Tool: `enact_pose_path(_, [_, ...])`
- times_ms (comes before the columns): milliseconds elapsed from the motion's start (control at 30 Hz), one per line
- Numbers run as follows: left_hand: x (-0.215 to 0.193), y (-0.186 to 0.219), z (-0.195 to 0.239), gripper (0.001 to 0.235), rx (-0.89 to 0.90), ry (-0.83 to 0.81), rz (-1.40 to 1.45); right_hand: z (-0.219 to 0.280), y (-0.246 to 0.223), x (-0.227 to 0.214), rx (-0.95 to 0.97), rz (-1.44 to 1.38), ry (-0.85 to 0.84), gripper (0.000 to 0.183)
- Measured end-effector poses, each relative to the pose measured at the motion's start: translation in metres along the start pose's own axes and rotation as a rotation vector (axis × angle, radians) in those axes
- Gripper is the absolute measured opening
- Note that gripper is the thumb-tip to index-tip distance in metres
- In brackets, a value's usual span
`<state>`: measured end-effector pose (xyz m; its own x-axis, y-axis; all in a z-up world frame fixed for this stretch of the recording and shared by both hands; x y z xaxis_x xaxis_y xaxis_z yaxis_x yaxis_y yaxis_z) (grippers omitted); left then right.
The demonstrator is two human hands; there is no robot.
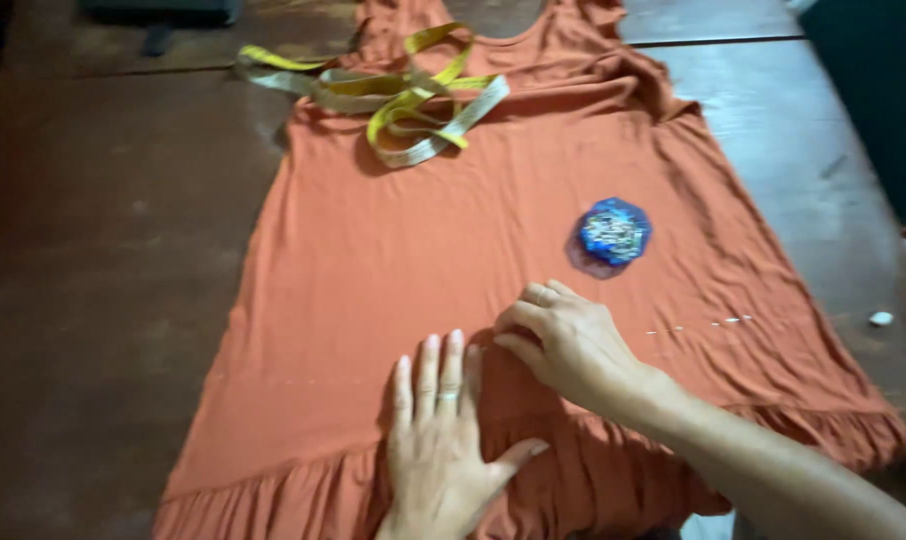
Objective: The person pins the hem of an orange sleeveless top to a wooden table using straight pins from a blue pincushion. The hands repeatedly pick up pins and insert them into the fabric along the ruffled edge.
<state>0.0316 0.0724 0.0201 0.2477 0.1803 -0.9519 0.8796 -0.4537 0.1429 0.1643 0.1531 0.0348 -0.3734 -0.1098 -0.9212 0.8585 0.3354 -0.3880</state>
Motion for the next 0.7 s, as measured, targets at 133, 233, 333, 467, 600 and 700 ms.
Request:
enact_pose_path(133, [-0.002, -0.001, 0.000, 0.120, -0.001, 0.021, -0.032, -0.005, 0.038, -0.048, 0.071, -0.043, 0.126, 0.004])
enact_pose_path(233, [-0.007, -0.001, -0.001, 0.119, 0.004, 0.046, 0.021, -0.017, 0.089, -0.085, 0.138, 0.050, 0.104, 0.006])
enact_pose_path(333, [-0.009, -0.006, 0.003, 0.129, -0.017, 0.054, -0.016, -0.025, 0.137, -0.095, 0.323, 0.234, -0.062, 0.016])
enact_pose_path(467, [-0.013, -0.023, 0.016, 0.130, -0.080, 0.084, -0.012, -0.027, 0.149, -0.092, 0.414, 0.295, -0.187, 0.018])
enact_pose_path(600, [-0.017, -0.044, 0.034, 0.130, -0.126, 0.139, -0.047, -0.031, 0.156, -0.074, 0.421, 0.415, -0.271, 0.025])
enact_pose_path(700, [-0.022, -0.056, 0.043, 0.128, -0.174, 0.172, -0.081, -0.034, 0.158, -0.066, 0.407, 0.449, -0.246, 0.027])
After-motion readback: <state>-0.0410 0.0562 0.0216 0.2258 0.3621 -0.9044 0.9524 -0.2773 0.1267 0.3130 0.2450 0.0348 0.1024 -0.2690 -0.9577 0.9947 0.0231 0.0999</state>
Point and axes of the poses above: each hand's wrist, its own z-axis away from the middle knuckle, its own x-axis out of the palm, y = z × x, the point moved 8 cm from there along -z, towards the middle knuckle, and after that the axes turned 2 degrees about -y, right-handed, at the moved point
